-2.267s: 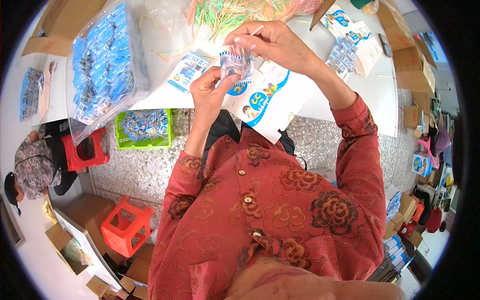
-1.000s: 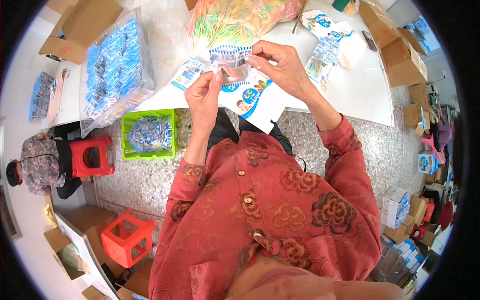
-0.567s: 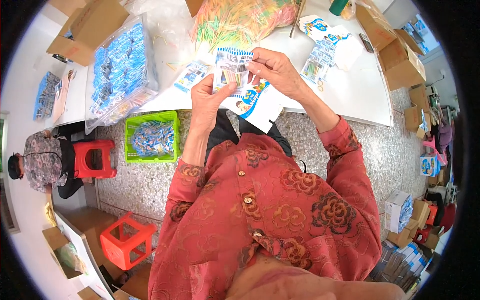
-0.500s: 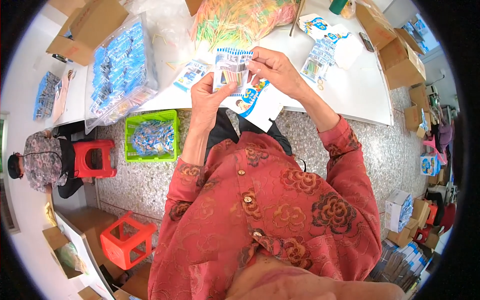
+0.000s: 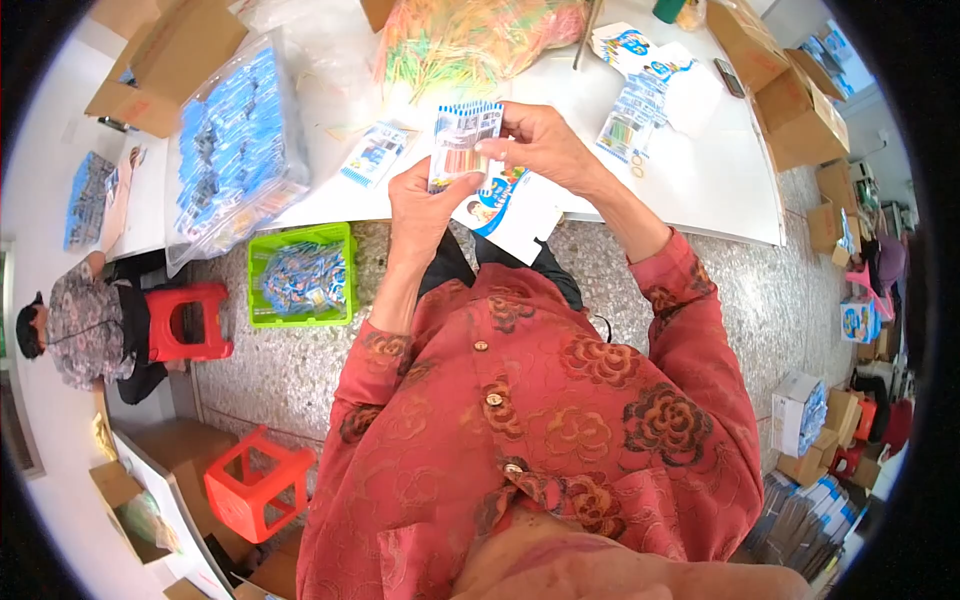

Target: Packaging small product components and instructional sheets into plastic bags.

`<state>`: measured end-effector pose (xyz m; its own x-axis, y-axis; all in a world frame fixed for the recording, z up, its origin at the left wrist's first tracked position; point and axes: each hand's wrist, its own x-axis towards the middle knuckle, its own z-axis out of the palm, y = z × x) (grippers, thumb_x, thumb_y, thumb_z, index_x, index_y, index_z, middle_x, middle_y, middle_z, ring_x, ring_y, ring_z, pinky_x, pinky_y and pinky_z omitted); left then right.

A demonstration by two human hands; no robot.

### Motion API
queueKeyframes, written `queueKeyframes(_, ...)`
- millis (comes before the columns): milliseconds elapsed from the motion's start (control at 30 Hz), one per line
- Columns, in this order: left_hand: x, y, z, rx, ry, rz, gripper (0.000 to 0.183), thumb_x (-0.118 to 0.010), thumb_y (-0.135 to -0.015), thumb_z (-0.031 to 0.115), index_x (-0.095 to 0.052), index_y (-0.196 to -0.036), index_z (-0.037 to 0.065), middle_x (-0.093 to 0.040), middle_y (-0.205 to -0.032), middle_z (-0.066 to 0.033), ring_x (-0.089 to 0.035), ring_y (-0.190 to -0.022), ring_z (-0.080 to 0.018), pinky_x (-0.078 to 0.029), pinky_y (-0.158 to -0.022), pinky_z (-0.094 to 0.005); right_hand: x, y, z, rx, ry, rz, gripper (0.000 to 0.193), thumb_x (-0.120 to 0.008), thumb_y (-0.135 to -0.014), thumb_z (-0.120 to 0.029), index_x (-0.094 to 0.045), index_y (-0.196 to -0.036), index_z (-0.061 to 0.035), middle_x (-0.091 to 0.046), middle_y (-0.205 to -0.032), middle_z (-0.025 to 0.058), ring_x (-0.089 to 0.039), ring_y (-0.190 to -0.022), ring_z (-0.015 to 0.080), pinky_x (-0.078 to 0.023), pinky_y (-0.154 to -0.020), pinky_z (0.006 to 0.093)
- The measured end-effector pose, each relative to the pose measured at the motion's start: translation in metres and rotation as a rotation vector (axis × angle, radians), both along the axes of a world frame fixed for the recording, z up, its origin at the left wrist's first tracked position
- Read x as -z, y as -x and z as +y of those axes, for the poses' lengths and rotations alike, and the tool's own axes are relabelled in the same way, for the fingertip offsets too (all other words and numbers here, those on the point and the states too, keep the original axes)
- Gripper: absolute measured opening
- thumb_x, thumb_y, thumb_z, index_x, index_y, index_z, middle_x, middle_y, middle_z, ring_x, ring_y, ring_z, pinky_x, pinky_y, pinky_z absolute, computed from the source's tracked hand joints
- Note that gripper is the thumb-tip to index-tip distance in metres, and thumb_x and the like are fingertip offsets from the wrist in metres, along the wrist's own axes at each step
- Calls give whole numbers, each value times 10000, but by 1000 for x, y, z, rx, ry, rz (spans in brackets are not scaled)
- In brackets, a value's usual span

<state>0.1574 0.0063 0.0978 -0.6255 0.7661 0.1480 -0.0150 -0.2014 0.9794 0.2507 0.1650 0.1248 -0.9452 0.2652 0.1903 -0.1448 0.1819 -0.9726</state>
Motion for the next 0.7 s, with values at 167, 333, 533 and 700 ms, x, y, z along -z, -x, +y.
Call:
queueKeyframes(167, 14, -1, 4, -25, 110, 120, 211, -711, -722, 20, -665, -925, -17, -659, -795, -26, -564, -711, -57, -469, -630, -224, 12, -2, 2, 32, -97, -28, 301, -666, -802, -150, -617, -1062, -7, -642, -871, 0, -528, -768, 47, -455, -674, 222)
queueKeyframes(333, 31, 8, 6, -18, 116, -2, 194, -637, -794, -15, -632, -988, -14, -646, -846, -41, -585, -721, -91, -460, -658, -213, 35, -30, 51, 276, -408, -158, 280, -676, -785, -197, -653, -1020, -47, -674, -854, 21, -568, -735, 47, -474, -675, 239)
queueKeyframes(533, 57, 64, -12, -180, 151, 84, 197, -625, -832, 70, -619, -992, -45, -661, -866, -73, -610, -775, -121, -467, -692, -222, 83, -90, 154, 698, -640, -322, 305, -683, -759, -251, -637, -951, -19, -656, -752, 112, -611, -666, 152, -480, -619, 291)
queueKeyframes(700, 86, 119, -26, -460, 221, 476, 205, -656, -810, 96, -643, -986, -10, -662, -873, -61, -603, -743, -102, -473, -672, -216, 109, -103, 181, 798, -811, -320, 389, -692, -733, -319, -597, -933, 2, -625, -769, 182, -618, -699, 302, -465, -620, 377)
